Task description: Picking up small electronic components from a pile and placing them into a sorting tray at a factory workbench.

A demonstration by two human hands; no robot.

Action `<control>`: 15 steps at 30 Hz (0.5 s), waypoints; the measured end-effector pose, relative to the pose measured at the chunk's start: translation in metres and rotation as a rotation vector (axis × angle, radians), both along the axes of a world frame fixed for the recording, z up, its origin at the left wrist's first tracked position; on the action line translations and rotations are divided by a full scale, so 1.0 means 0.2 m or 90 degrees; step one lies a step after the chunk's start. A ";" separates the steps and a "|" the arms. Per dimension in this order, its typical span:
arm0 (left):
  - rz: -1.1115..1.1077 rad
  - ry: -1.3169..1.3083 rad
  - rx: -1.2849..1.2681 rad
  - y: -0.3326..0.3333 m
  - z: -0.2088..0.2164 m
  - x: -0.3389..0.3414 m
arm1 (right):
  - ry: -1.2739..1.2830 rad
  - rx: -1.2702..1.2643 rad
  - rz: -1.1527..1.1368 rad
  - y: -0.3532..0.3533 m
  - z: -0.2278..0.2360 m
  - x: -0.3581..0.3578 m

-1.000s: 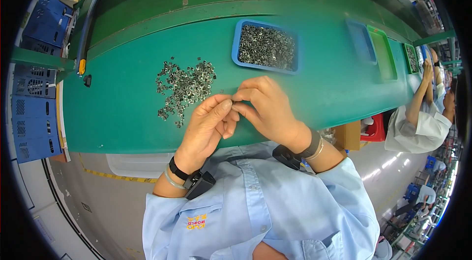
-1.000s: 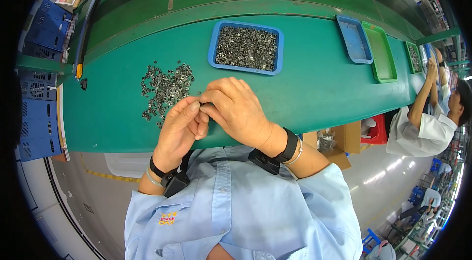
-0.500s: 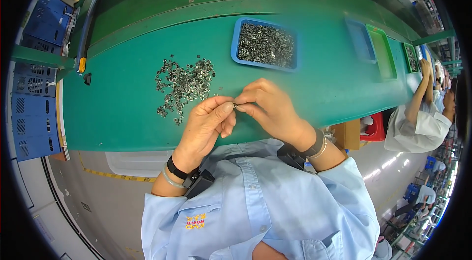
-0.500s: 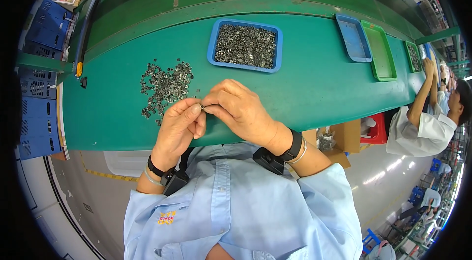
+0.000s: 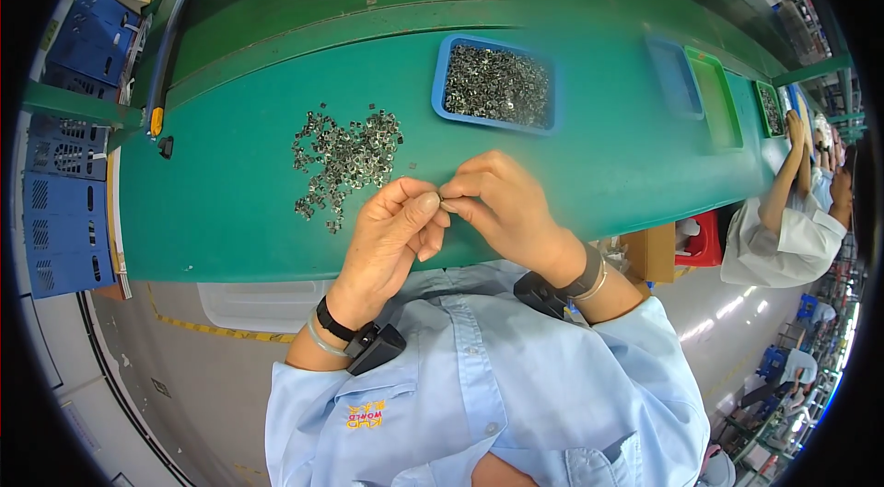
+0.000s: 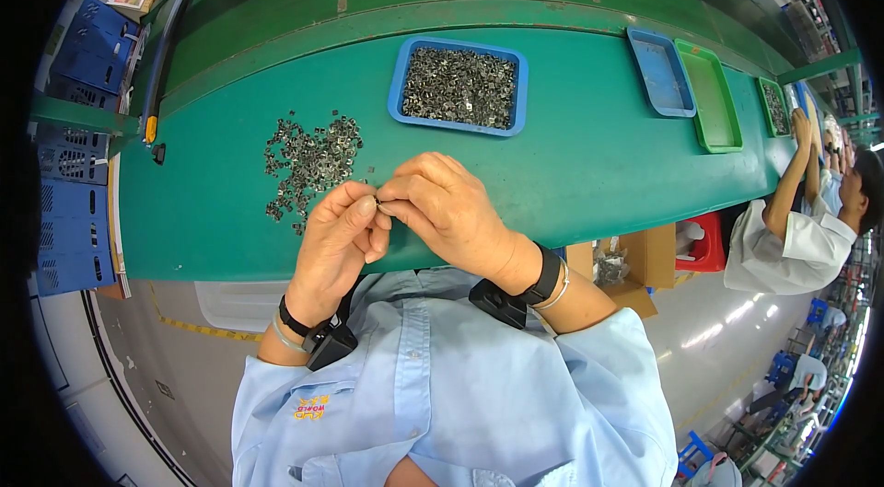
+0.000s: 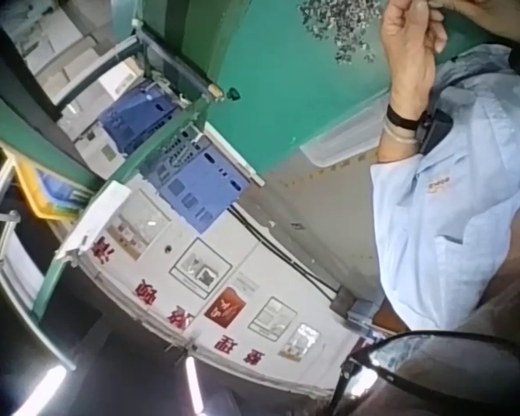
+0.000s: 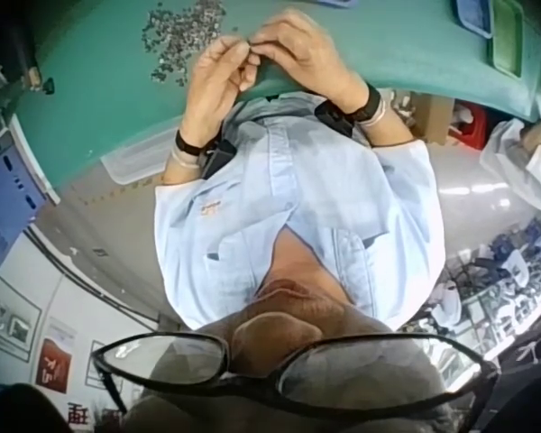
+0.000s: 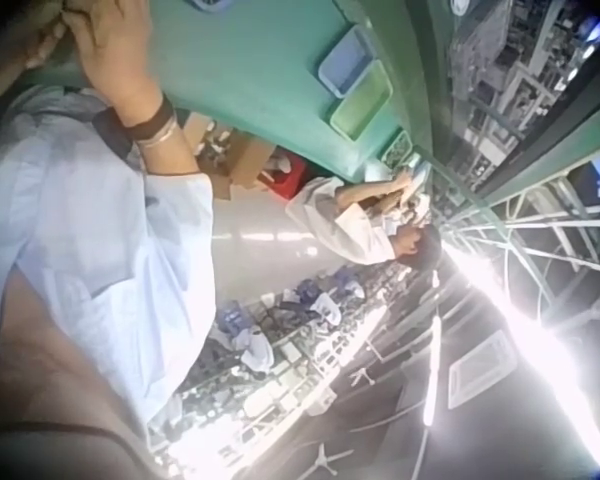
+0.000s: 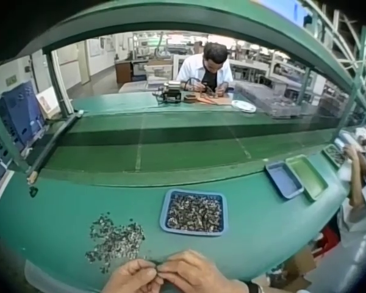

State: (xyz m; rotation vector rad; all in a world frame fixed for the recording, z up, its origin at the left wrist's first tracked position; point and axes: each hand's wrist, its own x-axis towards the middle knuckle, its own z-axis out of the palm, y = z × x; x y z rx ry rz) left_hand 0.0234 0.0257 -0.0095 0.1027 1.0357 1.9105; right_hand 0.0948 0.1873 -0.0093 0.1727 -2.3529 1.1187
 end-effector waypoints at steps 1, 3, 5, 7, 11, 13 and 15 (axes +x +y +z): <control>0.000 0.000 0.000 0.00 -0.01 0.00 | -0.002 -0.010 0.004 0.00 0.00 0.00; -0.001 0.002 0.010 -0.01 -0.02 0.00 | -0.008 -0.028 0.012 0.00 0.00 0.01; -0.001 0.002 0.015 -0.01 -0.02 0.00 | -0.021 -0.064 0.028 0.01 0.00 0.01; -0.003 0.011 0.023 -0.01 -0.03 0.00 | -0.017 -0.062 0.031 0.01 0.01 0.01; -0.007 0.023 0.021 -0.01 -0.02 0.00 | -0.006 -0.050 0.044 0.01 0.01 0.00; -0.008 0.027 0.018 -0.01 -0.01 0.00 | 0.005 -0.035 0.053 0.01 0.01 0.00; -0.004 0.015 0.024 -0.01 0.00 0.00 | 0.010 -0.034 0.050 0.01 0.01 0.00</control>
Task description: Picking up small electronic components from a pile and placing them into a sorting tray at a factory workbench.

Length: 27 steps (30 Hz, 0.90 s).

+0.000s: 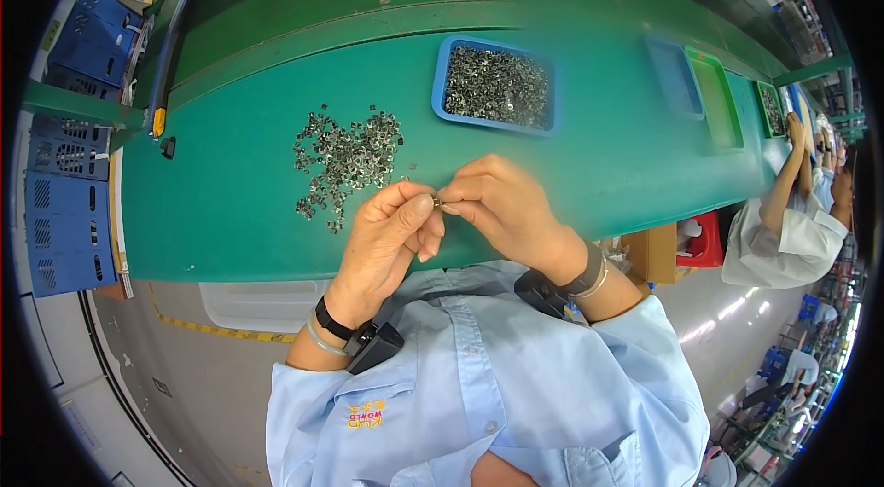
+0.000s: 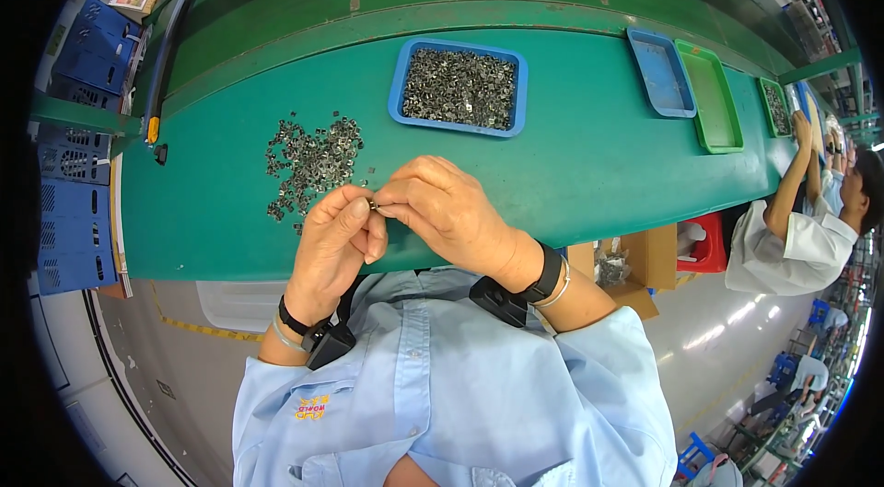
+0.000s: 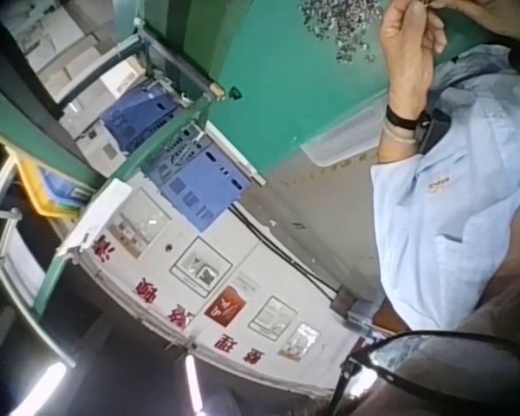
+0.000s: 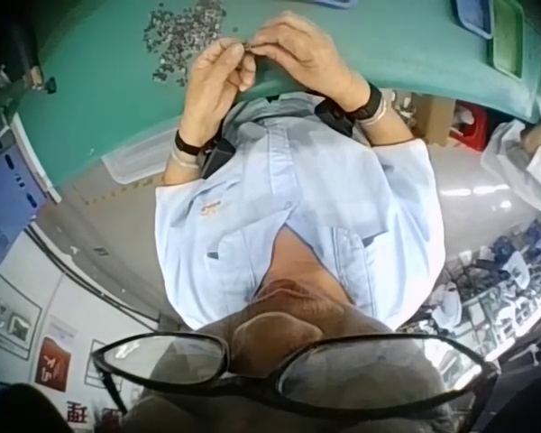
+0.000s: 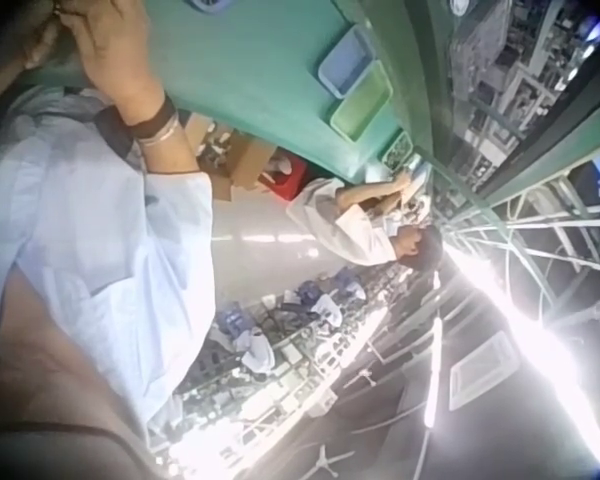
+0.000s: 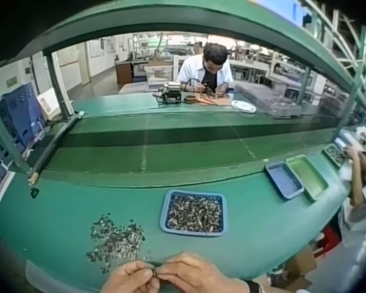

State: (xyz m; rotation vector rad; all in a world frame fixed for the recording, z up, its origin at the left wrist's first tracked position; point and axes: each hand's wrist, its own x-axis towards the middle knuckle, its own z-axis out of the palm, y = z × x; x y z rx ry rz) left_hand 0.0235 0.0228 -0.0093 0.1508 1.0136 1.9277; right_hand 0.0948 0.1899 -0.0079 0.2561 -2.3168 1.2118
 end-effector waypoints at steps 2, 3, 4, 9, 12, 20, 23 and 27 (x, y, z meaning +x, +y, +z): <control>0.003 -0.005 0.003 0.00 0.01 0.00 | 0.010 0.002 -0.007 0.00 0.00 0.00; 0.004 -0.012 0.002 0.01 0.02 0.01 | 0.011 0.002 -0.006 0.00 0.00 0.00; 0.005 -0.019 0.001 0.01 0.02 0.01 | 0.018 0.010 -0.011 0.00 0.00 0.00; 0.010 -0.021 0.010 0.01 0.02 0.01 | 0.029 0.024 -0.026 0.00 -0.01 0.00; 0.010 -0.019 0.015 0.01 0.01 0.01 | 0.024 0.023 -0.030 -0.01 -0.01 0.00; 0.012 -0.026 0.038 0.02 -0.02 0.01 | 0.015 -0.002 -0.031 -0.01 -0.02 0.00; 0.013 -0.035 0.061 0.02 -0.04 0.01 | 0.010 -0.018 -0.032 -0.02 -0.03 0.01; 0.014 -0.053 0.111 0.04 -0.07 0.02 | -0.014 -0.077 -0.033 -0.04 -0.03 0.02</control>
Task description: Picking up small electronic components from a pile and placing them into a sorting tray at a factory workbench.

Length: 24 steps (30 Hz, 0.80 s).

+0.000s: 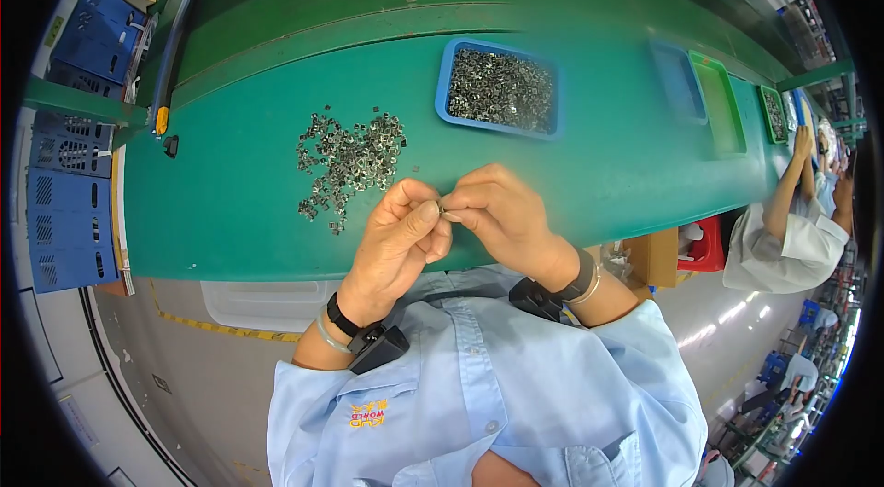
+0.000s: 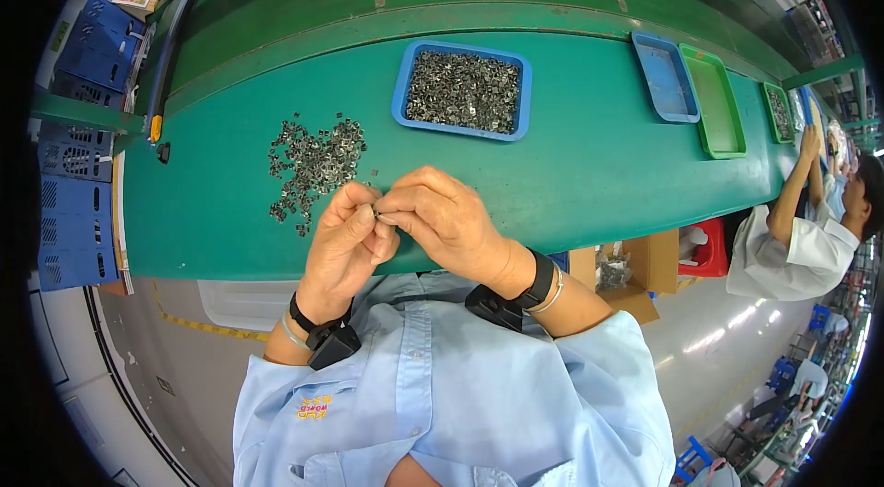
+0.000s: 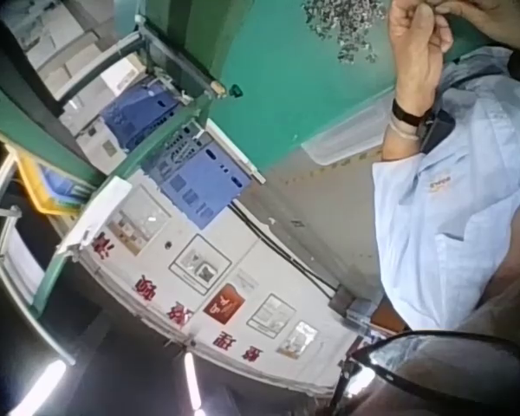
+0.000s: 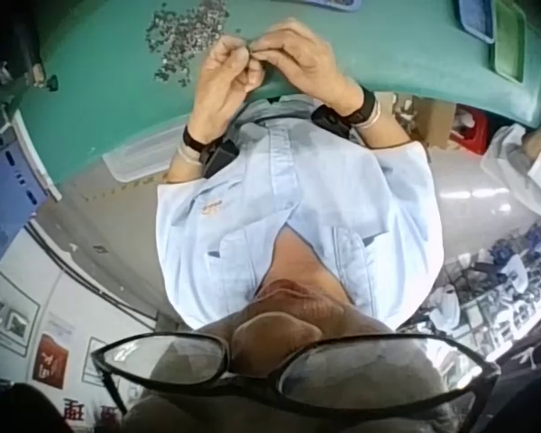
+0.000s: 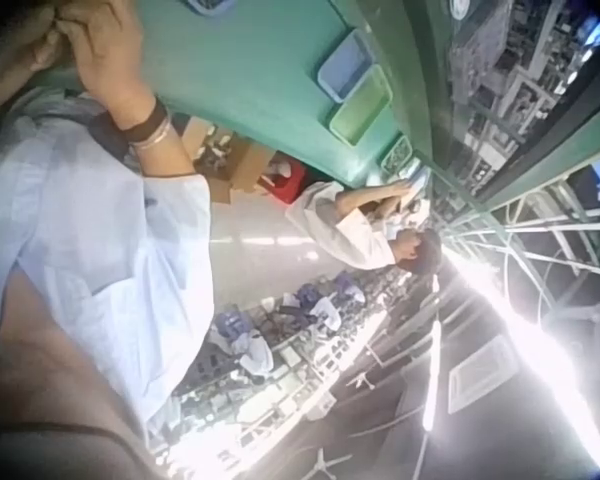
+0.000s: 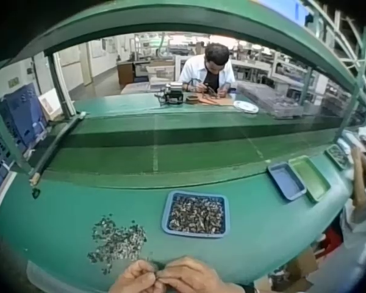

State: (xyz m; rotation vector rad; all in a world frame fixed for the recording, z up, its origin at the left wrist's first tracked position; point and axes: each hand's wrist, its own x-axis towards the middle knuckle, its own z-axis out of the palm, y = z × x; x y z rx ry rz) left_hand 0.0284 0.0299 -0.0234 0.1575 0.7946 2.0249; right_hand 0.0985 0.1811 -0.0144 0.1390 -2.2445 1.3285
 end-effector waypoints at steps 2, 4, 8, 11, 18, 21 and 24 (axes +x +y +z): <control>0.006 -0.011 0.032 0.01 -0.01 0.01 | 0.007 -0.031 0.005 -0.01 0.00 0.00; 0.003 -0.005 0.023 0.00 -0.02 0.00 | 0.010 -0.046 0.007 -0.01 -0.01 0.00; 0.000 0.042 -0.049 -0.01 0.00 -0.02 | -0.002 -0.031 -0.002 0.02 -0.02 0.00; 0.004 0.113 -0.157 -0.01 0.04 -0.03 | 0.027 0.117 0.004 0.05 0.00 -0.03; -0.020 -0.005 -0.033 -0.01 0.08 -0.02 | 0.006 -0.057 0.022 0.03 0.02 -0.02; -0.029 -0.023 0.010 0.00 0.07 -0.02 | 0.006 -0.105 0.038 0.03 0.03 -0.01; -0.035 -0.031 0.036 0.00 0.06 -0.01 | 0.015 -0.125 0.049 0.02 0.04 -0.02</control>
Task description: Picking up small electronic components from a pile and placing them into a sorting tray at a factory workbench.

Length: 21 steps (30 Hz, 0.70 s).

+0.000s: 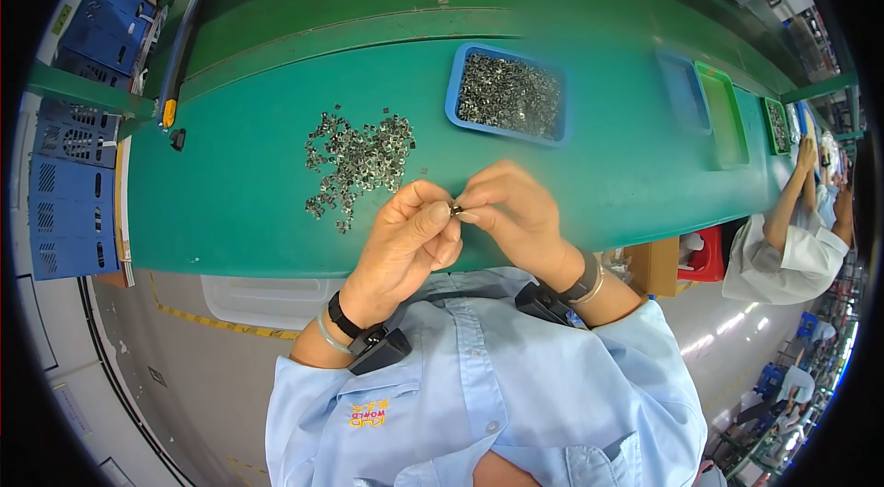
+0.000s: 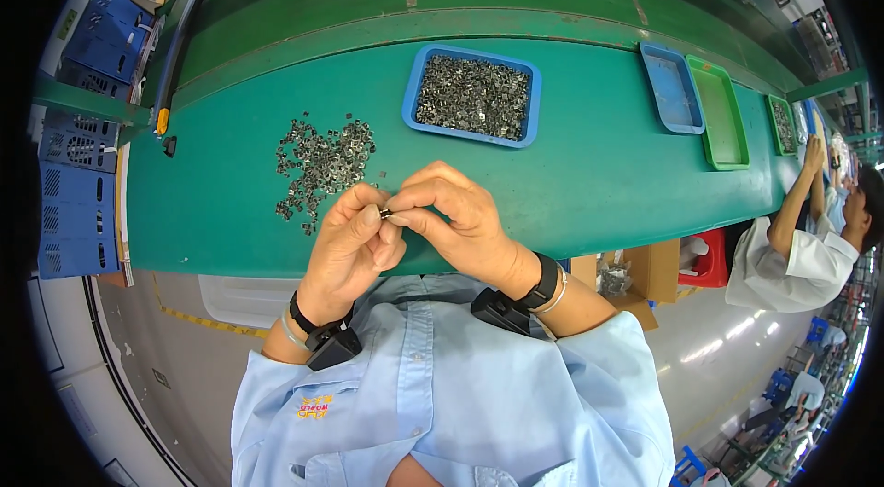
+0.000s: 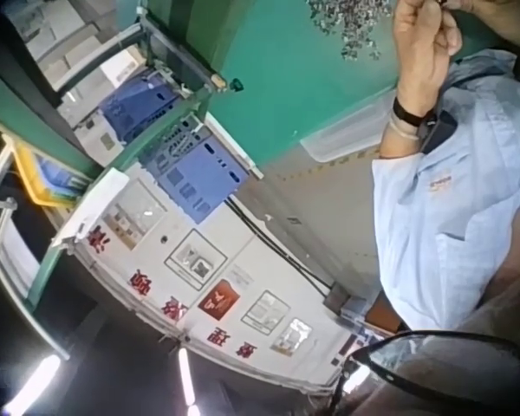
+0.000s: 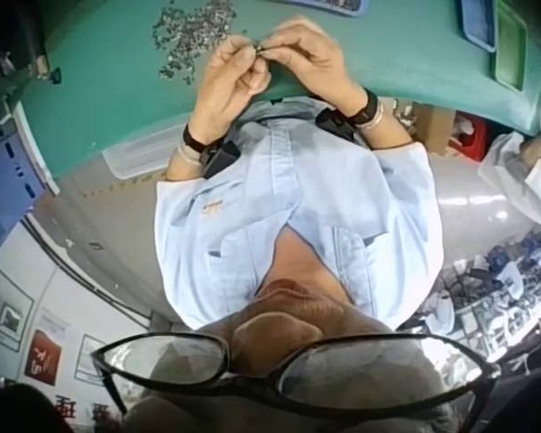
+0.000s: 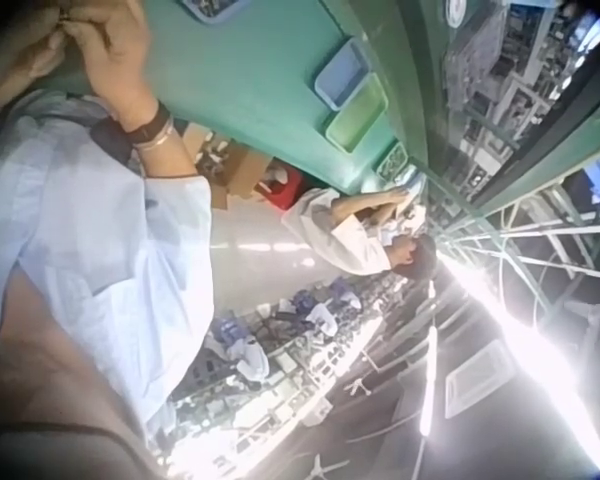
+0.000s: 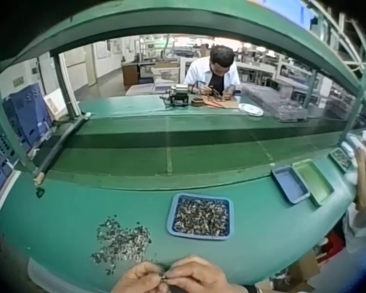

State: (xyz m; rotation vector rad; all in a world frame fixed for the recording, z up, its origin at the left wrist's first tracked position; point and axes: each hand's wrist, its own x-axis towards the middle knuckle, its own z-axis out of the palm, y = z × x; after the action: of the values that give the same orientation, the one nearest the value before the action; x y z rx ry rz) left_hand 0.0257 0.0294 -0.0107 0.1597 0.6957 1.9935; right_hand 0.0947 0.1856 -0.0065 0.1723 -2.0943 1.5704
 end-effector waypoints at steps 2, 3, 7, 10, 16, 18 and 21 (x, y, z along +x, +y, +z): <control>0.000 0.001 0.008 0.00 0.00 0.00 | 0.012 0.017 0.010 0.00 0.01 0.00; 0.000 0.001 0.009 0.00 0.00 0.00 | 0.017 0.025 0.015 0.00 0.02 0.00; 0.000 0.000 0.014 0.00 0.01 0.00 | 0.026 0.045 0.020 0.01 0.02 -0.01; -0.002 0.006 0.009 -0.01 0.02 0.00 | 0.033 0.055 0.029 0.01 0.03 -0.02; 0.005 0.017 -0.017 -0.02 0.05 -0.01 | 0.040 0.077 0.032 0.01 0.04 -0.02; 0.005 0.042 -0.032 -0.02 0.06 -0.01 | 0.043 0.077 0.037 0.01 0.04 -0.03; 0.002 0.057 -0.076 -0.02 0.08 -0.02 | 0.046 0.083 0.033 0.01 0.02 -0.02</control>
State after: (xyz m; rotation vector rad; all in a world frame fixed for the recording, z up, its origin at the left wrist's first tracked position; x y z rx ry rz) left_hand 0.0226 0.0253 0.0055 0.1774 0.8709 1.9508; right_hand 0.0901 0.1883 -0.0020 0.3268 -2.1526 1.4358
